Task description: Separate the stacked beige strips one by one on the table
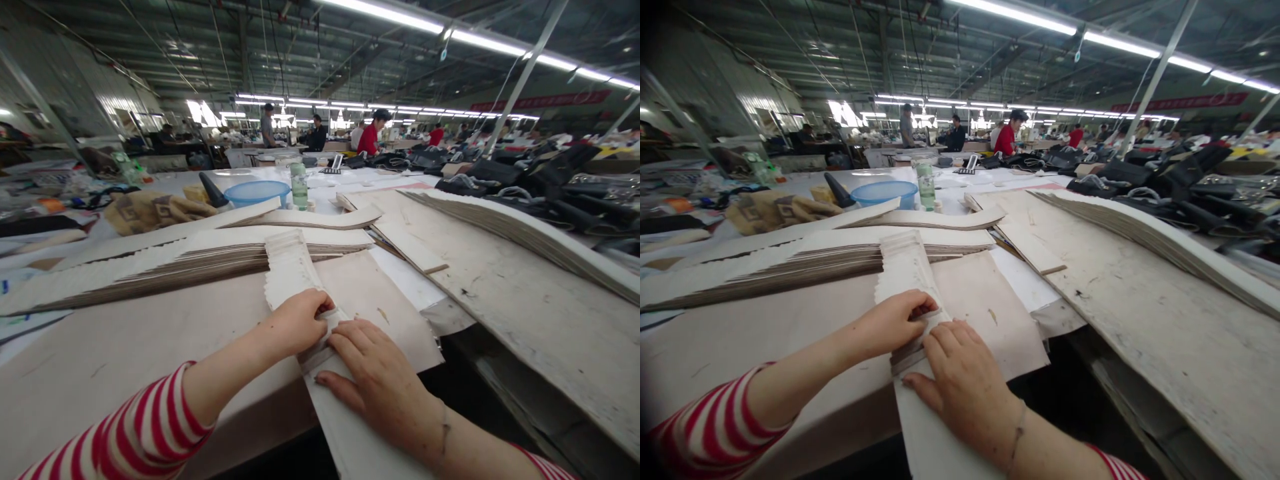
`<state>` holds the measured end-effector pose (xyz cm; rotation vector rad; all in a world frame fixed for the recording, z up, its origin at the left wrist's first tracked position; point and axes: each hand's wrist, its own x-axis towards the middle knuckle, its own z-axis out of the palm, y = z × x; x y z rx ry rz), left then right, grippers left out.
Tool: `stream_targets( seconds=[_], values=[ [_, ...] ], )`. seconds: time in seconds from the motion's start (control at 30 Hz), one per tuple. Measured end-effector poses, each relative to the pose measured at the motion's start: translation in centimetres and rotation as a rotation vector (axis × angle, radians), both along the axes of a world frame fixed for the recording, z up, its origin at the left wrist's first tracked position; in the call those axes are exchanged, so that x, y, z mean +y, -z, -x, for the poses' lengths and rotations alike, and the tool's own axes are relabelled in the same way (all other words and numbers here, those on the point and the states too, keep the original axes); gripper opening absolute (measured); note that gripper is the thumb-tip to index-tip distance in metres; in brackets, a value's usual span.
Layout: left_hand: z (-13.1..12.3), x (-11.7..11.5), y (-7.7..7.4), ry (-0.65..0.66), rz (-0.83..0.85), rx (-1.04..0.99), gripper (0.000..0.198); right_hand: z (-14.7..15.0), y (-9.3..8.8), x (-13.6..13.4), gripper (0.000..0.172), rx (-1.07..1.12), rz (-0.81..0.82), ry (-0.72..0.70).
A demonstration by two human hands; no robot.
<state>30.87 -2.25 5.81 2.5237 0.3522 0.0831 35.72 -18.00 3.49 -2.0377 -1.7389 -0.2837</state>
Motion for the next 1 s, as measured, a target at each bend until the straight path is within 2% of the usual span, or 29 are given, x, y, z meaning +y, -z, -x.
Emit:
stream_targets(
  seconds=[0.3, 0.6, 0.73, 0.8, 0.9, 1.0],
  values=[
    [0.0, -0.2, 0.2, 0.06, -0.1, 0.007, 0.03, 0.1, 0.2, 0.1, 0.024, 0.008, 0.014, -0.004],
    [0.6, -0.9, 0.2, 0.147, -0.273, -0.017, 0.028, 0.1, 0.4, 0.1, 0.026, 0.018, -0.012, 0.0],
    [0.8, -1.2, 0.4, 0.205, -0.351, -0.031, 0.019, 0.1, 0.6, 0.1, 0.014, 0.043, -0.024, -0.003],
    [1.0, -1.5, 0.4, 0.232, -0.381, -0.028, 0.017, 0.0, 0.7, 0.2, 0.013, 0.045, -0.031, 0.004],
    [1.2, -1.7, 0.2, 0.255, -0.385, -0.03, 0.02, -0.2, 0.7, 0.3, 0.015, 0.101, -0.041, 0.006],
    [1.6, -1.2, -0.2, 0.278, -0.295, -0.036, 0.025, -0.9, 0.3, 0.3, 0.01, 0.222, -0.013, 0.002]
  ],
)
